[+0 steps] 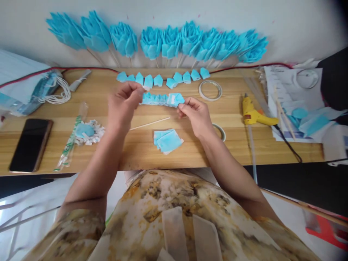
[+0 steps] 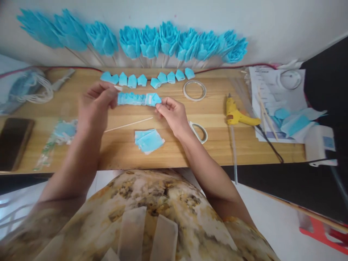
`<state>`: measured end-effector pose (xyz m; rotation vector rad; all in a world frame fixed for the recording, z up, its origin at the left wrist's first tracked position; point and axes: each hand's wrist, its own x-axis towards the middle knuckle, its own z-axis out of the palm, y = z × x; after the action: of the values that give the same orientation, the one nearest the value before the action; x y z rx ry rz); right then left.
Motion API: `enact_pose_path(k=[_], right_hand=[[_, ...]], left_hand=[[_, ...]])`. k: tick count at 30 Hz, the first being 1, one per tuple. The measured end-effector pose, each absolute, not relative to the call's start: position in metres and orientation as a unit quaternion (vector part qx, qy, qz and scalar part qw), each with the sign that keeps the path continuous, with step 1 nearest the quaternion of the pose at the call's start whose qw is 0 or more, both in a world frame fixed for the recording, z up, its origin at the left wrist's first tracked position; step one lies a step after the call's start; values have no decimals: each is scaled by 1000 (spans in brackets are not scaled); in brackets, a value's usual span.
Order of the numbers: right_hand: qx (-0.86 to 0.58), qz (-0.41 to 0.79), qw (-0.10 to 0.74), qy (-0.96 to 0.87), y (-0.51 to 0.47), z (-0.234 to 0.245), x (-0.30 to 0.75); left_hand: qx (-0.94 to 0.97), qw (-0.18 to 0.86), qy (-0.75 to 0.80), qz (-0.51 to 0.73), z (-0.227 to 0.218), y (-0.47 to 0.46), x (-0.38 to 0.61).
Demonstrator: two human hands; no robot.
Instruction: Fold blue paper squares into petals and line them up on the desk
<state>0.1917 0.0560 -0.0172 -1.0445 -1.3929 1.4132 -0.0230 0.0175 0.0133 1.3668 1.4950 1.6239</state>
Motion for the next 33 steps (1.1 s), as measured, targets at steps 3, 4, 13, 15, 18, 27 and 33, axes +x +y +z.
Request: enact_pose_path(k=[3,4,13,15,18,27,33], right_hand=[[-406,580,441,-552,53,-14,191],[-403,580,440,-555,52,-14,191],[-380,601,413,-569,51,-17,188],[-378,603,409,-571,51,-18,188],[-375,602,410,-574,51,-17,189],[-366,591,416,-586,49,-2,191],[-342,624,359,-604,43,18,189]], left_hand=[[550,137,608,556,46,-8,-59],[567,97,642,508,53,-19,-73],[633,103,741,199,8,-77,-193],[633,88,734,228,-2,-79,-198],[617,70,735,273,-7,-79,-196],[628,69,702,329,11,-75,-182],[599,261,597,464,43,-58,-81]])
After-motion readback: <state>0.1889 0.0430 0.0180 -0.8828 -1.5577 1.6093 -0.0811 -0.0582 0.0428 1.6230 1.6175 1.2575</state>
